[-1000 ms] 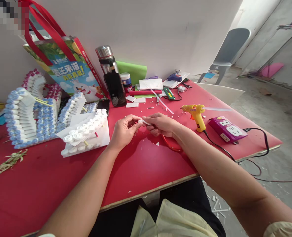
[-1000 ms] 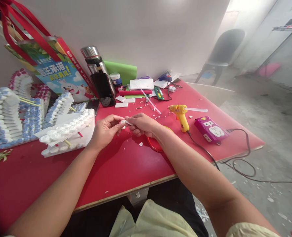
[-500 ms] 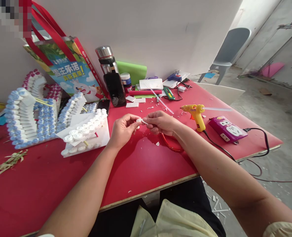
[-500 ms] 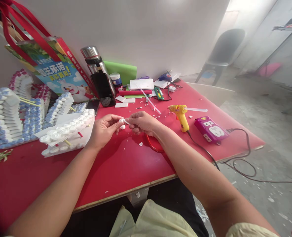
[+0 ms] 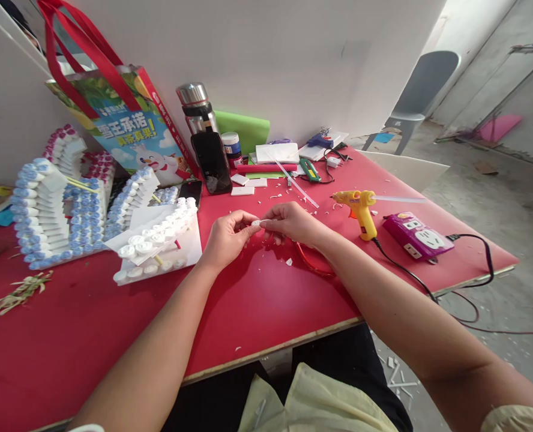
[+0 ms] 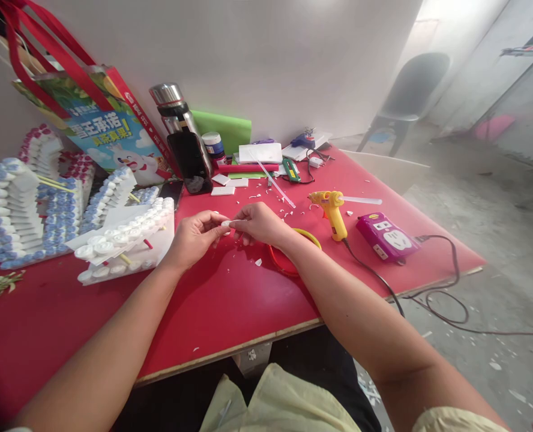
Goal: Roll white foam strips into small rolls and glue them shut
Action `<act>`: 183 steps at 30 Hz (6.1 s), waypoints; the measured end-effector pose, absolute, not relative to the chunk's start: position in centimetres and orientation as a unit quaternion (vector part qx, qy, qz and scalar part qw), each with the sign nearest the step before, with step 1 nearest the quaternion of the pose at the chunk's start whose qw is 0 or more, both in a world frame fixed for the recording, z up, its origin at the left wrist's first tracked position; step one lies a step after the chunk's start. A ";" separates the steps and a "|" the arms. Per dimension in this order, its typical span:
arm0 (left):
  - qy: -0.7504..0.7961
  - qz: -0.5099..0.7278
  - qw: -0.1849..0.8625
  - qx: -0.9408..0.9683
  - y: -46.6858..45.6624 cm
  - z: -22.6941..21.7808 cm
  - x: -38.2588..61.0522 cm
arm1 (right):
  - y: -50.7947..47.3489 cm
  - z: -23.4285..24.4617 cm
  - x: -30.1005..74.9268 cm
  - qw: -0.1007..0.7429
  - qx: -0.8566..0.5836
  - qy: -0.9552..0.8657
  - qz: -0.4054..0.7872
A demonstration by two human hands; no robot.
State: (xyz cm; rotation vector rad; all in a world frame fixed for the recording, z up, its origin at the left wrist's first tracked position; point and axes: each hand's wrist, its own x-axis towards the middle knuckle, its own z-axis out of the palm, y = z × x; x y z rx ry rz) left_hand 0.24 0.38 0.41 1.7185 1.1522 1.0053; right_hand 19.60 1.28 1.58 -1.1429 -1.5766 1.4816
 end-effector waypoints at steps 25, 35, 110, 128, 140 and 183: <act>0.463 0.415 0.438 0.650 0.7 -0.1 0.2 | 1.5 0.7 19.6 0.353 -0.477 -0.712 0.374; 0.474 0.422 0.505 0.585 0.5 0.4 0.4 | 1.3 1.0 19.4 0.363 -0.485 -0.739 0.295; 0.465 0.444 0.384 0.663 -0.6 0.6 1.6 | 0.4 1.2 19.0 0.395 -0.468 -0.747 0.258; 0.466 0.434 0.386 0.668 0.1 0.3 1.1 | 0.8 1.8 19.1 0.426 -0.432 -0.591 0.533; 0.467 0.406 0.278 0.734 -0.4 0.5 1.1 | 1.2 1.3 19.0 0.440 -0.448 -0.555 0.546; 0.483 0.438 0.389 0.651 -0.7 1.3 1.4 | -0.4 1.3 18.7 0.447 -0.421 -0.753 0.235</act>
